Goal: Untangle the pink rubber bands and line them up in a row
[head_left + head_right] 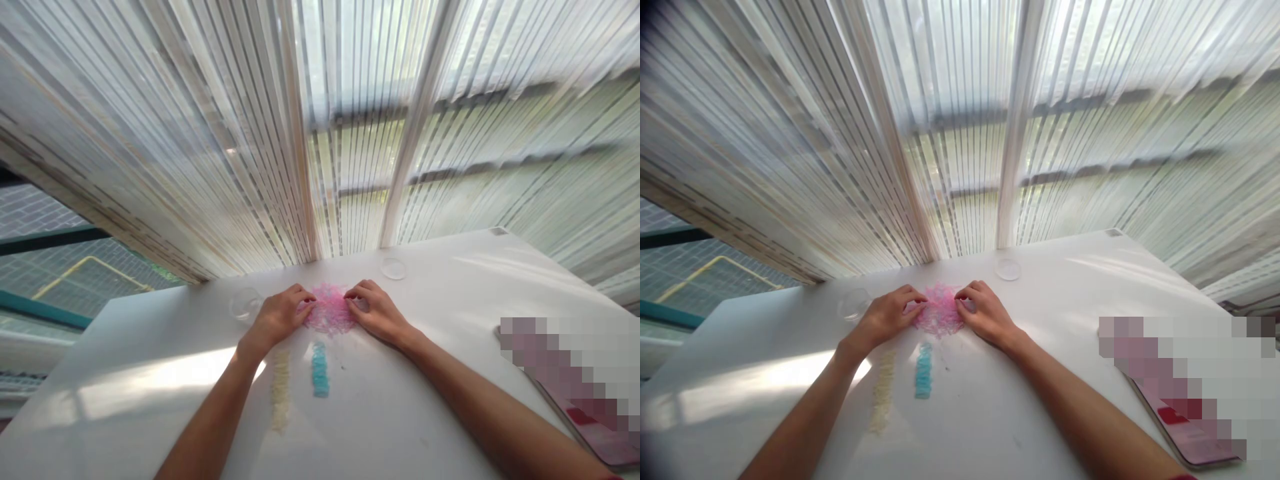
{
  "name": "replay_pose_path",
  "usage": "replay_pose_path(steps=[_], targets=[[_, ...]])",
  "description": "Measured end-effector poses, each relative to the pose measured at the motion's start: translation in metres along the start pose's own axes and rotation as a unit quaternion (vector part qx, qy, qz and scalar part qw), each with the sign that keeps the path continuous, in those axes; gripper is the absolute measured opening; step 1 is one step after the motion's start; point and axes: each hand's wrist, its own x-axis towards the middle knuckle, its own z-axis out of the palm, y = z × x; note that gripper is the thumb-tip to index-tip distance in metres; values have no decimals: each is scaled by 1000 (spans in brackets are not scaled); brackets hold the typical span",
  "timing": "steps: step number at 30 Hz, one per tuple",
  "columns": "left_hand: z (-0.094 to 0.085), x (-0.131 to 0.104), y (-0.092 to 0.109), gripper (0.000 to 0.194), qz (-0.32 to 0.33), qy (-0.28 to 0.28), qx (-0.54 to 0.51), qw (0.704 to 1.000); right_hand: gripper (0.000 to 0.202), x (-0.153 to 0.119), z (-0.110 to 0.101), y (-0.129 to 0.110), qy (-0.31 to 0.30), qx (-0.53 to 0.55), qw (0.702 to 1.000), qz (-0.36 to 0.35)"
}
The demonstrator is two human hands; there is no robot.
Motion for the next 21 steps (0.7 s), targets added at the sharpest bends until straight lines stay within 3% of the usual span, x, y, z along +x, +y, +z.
replay_pose_path(steps=[4,8,12,16,21], targets=[[0,0,5,21,13,19,-1,1000,11,0,1,0,9,0,1000,8],[3,-1,10,20,21,-2,16,1000,11,0,1,0,22,0,1000,4],[6,-1,10,22,20,-12,20,1000,14,-2,1,-3,29,-10,999,-40],[6,-2,10,25,24,-10,18,999,34,-4,-2,-9,-36,-46,993,-102],[4,-2,9,26,26,-11,17,999,49,-3,-4,-13,-121,-100,982,-101]])
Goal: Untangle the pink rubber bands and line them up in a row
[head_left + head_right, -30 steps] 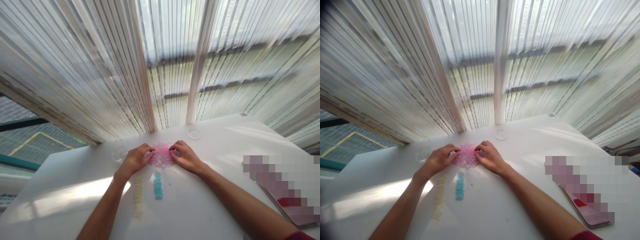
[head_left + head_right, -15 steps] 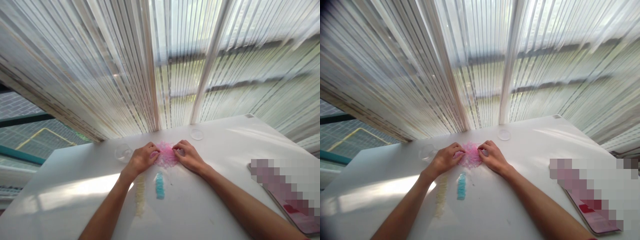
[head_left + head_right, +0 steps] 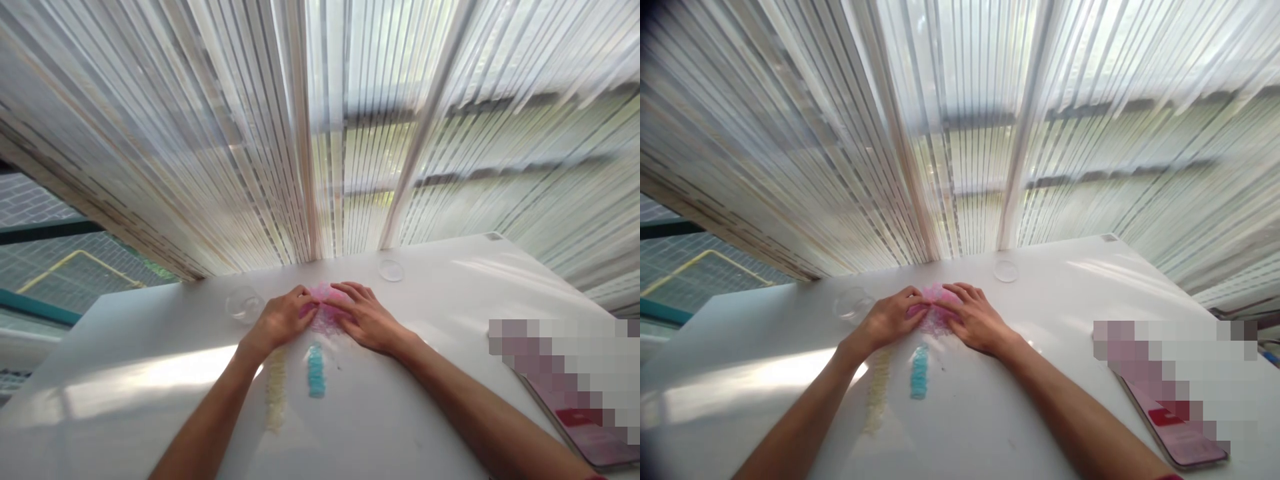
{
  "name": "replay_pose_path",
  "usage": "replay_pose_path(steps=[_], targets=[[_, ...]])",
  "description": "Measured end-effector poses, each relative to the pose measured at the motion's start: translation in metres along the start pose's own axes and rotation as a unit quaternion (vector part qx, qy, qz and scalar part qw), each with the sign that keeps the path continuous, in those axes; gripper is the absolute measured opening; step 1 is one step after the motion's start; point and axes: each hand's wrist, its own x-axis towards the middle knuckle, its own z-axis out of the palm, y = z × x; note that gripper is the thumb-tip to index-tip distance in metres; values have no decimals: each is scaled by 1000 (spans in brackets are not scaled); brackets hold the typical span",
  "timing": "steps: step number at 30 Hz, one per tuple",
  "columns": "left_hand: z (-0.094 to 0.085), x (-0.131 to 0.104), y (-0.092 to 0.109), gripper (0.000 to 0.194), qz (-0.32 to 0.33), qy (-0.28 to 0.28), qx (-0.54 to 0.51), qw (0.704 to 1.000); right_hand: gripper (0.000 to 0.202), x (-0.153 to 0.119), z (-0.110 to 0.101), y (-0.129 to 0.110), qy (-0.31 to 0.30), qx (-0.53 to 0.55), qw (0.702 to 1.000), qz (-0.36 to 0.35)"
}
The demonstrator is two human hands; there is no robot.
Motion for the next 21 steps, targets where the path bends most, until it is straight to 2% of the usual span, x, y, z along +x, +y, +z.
replay_pose_path(steps=[7,21], targets=[[-2,-1,2,22,-2,2,-11,1000,40,0,1,0,-5,-10,1000,4],[0,-1,9,20,-8,5,16,1000,41,0,2,2,8,6,1000,5]])
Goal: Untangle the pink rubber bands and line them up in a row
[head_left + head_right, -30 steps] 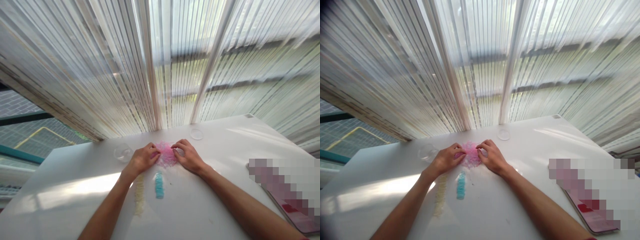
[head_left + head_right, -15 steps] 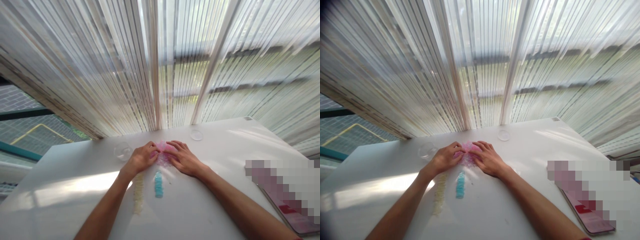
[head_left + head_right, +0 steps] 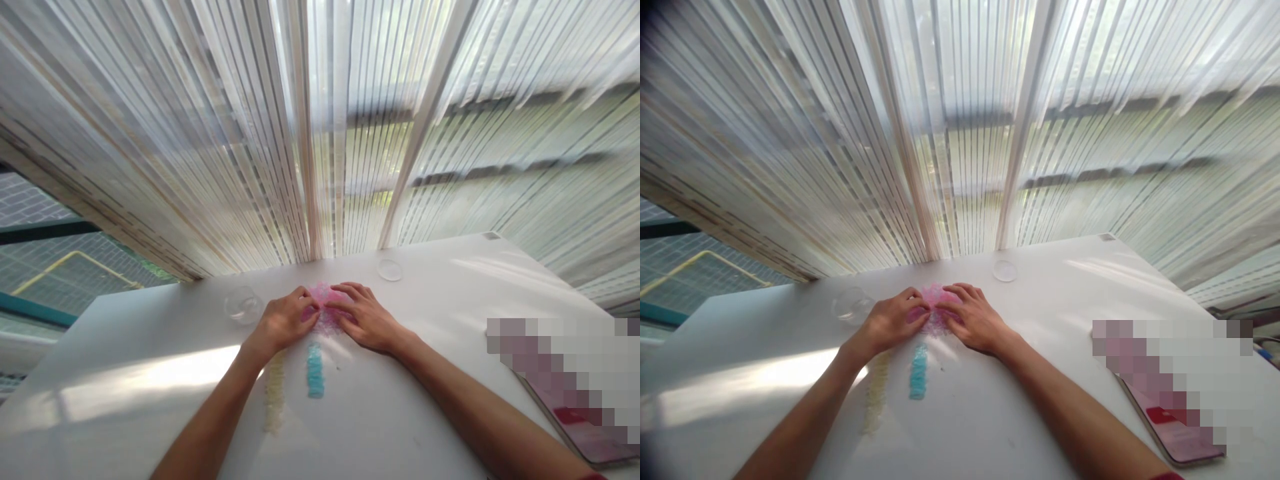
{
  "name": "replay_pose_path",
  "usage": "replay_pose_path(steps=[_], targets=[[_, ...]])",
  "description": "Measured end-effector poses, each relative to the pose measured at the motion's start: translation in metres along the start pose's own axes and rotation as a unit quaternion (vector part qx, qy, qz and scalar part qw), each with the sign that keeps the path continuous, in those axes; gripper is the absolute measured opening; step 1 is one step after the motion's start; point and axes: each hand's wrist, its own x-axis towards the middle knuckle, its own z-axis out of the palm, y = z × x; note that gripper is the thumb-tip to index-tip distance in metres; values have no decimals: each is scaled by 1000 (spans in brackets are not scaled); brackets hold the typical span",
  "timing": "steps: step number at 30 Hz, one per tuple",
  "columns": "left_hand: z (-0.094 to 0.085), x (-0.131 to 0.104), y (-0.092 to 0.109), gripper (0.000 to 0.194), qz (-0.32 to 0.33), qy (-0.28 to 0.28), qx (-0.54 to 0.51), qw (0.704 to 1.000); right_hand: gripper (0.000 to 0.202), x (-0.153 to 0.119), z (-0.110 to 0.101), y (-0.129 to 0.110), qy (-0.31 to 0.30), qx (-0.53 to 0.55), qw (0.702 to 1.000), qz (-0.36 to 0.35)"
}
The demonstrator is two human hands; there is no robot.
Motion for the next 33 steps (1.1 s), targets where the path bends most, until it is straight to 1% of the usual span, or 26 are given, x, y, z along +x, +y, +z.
replay_pose_path(steps=[5,10,13,16,20,23,26,30,33], targets=[[4,2,2,18,-13,9,2,1000,39,-1,1,1,9,9,1000,-5],[2,3,0,21,-14,0,-6,1000,38,-1,1,2,16,10,1000,-5],[0,3,-3,19,-15,-1,-39,999,37,-2,1,2,22,13,1000,-6],[-1,2,-6,18,-9,19,-87,996,37,-2,0,2,30,22,999,-9],[0,3,-8,19,-12,24,-129,991,32,-1,-1,1,70,46,996,-15],[3,5,-7,21,-6,21,-159,987,24,-1,0,1,125,68,990,-12],[6,5,-3,22,8,19,-190,982,23,0,5,0,173,95,980,-10],[10,5,1,22,33,38,-231,972,31,1,10,0,164,98,981,-25],[9,5,3,21,40,49,-263,963,32,1,11,0,177,101,979,-22]])
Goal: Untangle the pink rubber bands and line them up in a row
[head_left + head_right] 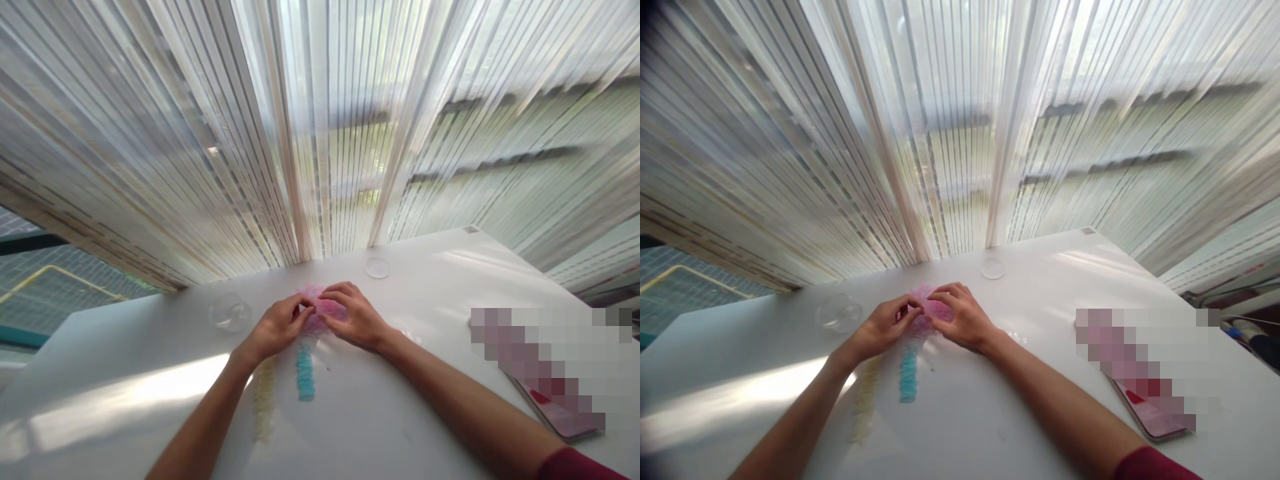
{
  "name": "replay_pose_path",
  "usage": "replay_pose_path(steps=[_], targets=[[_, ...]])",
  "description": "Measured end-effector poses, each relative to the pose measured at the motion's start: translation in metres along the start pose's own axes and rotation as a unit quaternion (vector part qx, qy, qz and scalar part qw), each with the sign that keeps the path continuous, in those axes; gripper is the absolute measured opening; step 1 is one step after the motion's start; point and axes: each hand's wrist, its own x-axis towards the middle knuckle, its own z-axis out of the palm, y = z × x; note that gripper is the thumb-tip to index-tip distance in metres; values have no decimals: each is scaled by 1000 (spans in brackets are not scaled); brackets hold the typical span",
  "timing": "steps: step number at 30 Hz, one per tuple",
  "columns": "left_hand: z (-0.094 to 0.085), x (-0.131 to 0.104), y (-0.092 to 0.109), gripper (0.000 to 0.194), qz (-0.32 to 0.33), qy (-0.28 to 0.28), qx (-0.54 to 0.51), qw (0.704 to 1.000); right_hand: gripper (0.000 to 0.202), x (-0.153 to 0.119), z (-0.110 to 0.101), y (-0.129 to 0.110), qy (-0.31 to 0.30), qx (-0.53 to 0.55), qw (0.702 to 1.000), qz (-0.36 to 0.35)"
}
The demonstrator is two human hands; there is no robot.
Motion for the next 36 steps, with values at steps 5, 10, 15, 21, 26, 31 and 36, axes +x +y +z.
replay_pose_path(steps=[5,10,15,21,26,31,36], targets=[[-1,0,2,19,3,10,-32,999,30,1,-1,0,-10,-14,1000,5],[0,1,2,19,10,13,-35,999,14,2,1,3,-9,-10,1000,-4],[2,1,0,21,3,12,-23,1000,11,2,1,3,-13,6,1000,-13],[2,1,-6,21,-16,11,8,1000,14,3,-1,-1,-3,34,999,-17],[-7,1,-8,20,-30,0,62,998,14,3,-2,-2,-13,38,999,-4],[-14,-2,-12,19,-14,9,124,992,15,2,-3,-2,-25,34,999,6],[-14,-4,-10,18,22,21,136,990,16,2,-3,-1,-25,37,999,10]])
